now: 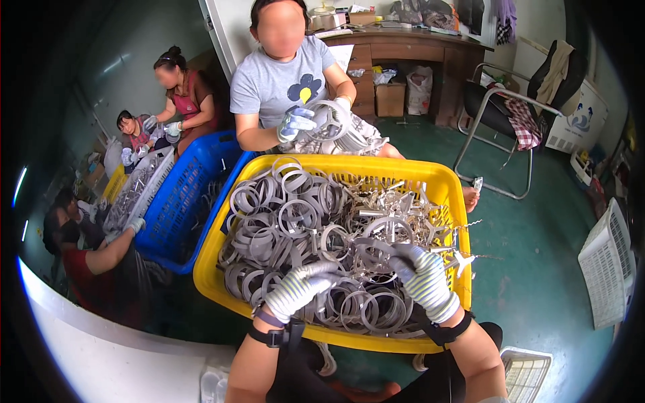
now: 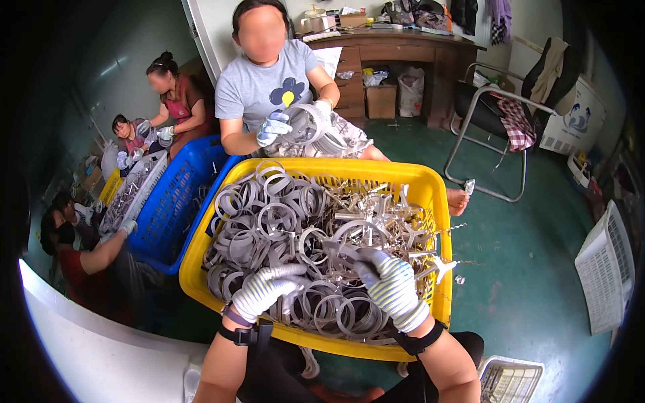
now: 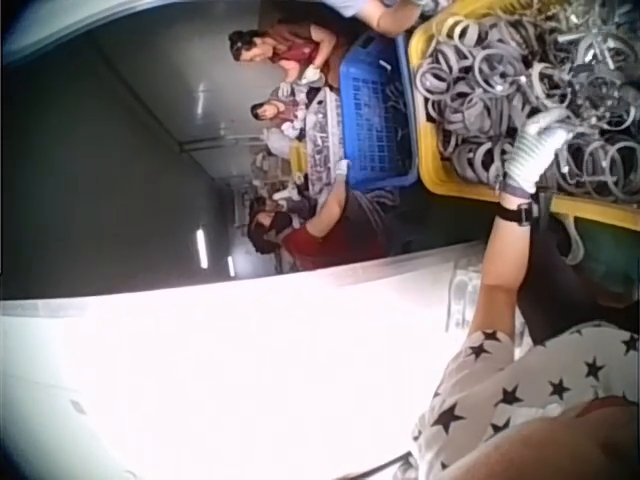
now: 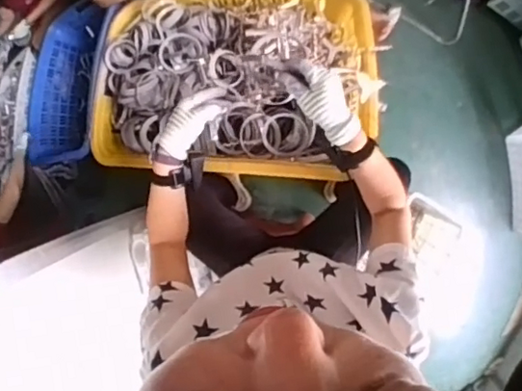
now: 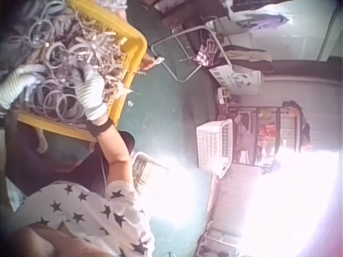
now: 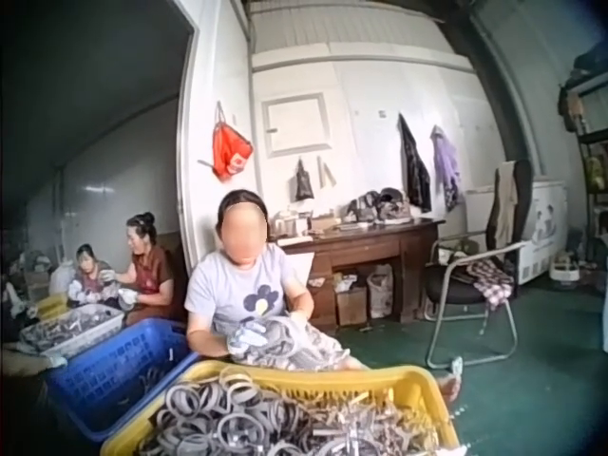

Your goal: Sorting various plastic and metal manufacturing components from a large yellow bin into smaller baskets.

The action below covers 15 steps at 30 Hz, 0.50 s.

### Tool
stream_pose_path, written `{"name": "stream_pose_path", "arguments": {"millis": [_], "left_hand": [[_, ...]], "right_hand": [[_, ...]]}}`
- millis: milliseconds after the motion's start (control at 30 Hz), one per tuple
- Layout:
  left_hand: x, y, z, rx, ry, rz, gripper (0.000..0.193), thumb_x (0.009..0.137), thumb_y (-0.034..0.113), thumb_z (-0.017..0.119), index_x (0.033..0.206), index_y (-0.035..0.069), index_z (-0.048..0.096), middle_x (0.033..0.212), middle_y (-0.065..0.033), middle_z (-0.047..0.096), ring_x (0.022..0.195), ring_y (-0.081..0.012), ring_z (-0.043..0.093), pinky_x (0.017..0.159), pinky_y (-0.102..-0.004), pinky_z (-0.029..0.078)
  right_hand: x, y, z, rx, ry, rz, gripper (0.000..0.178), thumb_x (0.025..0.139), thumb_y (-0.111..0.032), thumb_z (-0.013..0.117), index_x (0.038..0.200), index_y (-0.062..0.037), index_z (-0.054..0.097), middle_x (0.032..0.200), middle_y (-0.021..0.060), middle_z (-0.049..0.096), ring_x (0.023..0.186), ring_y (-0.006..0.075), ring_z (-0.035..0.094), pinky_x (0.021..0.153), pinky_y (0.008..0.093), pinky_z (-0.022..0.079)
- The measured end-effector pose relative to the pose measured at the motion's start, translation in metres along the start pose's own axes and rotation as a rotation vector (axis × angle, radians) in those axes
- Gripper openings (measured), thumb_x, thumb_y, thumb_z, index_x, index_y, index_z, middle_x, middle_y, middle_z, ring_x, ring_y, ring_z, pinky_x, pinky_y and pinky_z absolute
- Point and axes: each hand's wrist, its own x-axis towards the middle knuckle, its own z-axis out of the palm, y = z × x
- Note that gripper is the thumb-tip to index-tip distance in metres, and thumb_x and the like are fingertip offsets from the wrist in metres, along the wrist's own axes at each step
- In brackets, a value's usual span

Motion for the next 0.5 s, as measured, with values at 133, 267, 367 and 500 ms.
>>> {"name": "stream_pose_path", "arguments": {"millis": [133, 267, 367, 500], "left_hand": [[-0.003, -0.015, -0.027, 0.195, 0.15, 0.075, 0.041, 0.094, 0.011, 0.058, 0.132, -0.004, 0.054, 0.105, -0.0128, 0.071, 0.09, -0.0172, 0.068, 0.084, -0.0293, 0.055], [-0.008, 0.009, -0.004, -0.34, 0.218, 0.177, 0.042, 0.094, 0.009, 0.059, 0.134, -0.002, 0.053, 0.115, -0.0142, 0.068, 0.103, -0.021, 0.066, 0.092, -0.0346, 0.054], [-0.002, 0.016, 0.002, -0.557, 0.157, 0.259, 0.047, 0.092, 0.008, 0.06, 0.137, 0.0, 0.049, 0.122, -0.0153, 0.064, 0.112, -0.0227, 0.062, 0.099, -0.0399, 0.051], [-0.001, 0.009, 0.002, -0.763, -0.011, 0.234, 0.052, 0.089, 0.006, 0.058, 0.139, 0.001, 0.046, 0.128, -0.0169, 0.058, 0.12, -0.0276, 0.056, 0.107, -0.0477, 0.044]], "right_hand": [[0.006, -0.008, -0.014, 0.337, 0.214, 0.225, 0.016, 0.093, -0.004, 0.062, 0.109, -0.0006, 0.065, 0.085, 0.0013, 0.065, 0.077, 0.0077, 0.057, 0.071, 0.0244, 0.049], [0.001, -0.01, -0.026, 0.334, 0.305, 0.163, 0.025, 0.092, -0.004, 0.063, 0.117, -0.0011, 0.064, 0.092, 0.0009, 0.067, 0.08, 0.0061, 0.058, 0.073, 0.0236, 0.049], [0.01, -0.006, -0.032, 0.154, 0.306, -0.115, 0.03, 0.085, -0.001, 0.069, 0.115, -0.0039, 0.066, 0.089, 0.0052, 0.071, 0.073, 0.012, 0.065, 0.066, 0.0263, 0.051], [0.012, -0.029, -0.057, -0.329, 0.242, -0.409, 0.035, 0.074, 0.001, 0.073, 0.107, -0.0068, 0.068, 0.074, 0.0078, 0.066, 0.062, 0.0272, 0.063, 0.058, 0.0377, 0.05]]}}
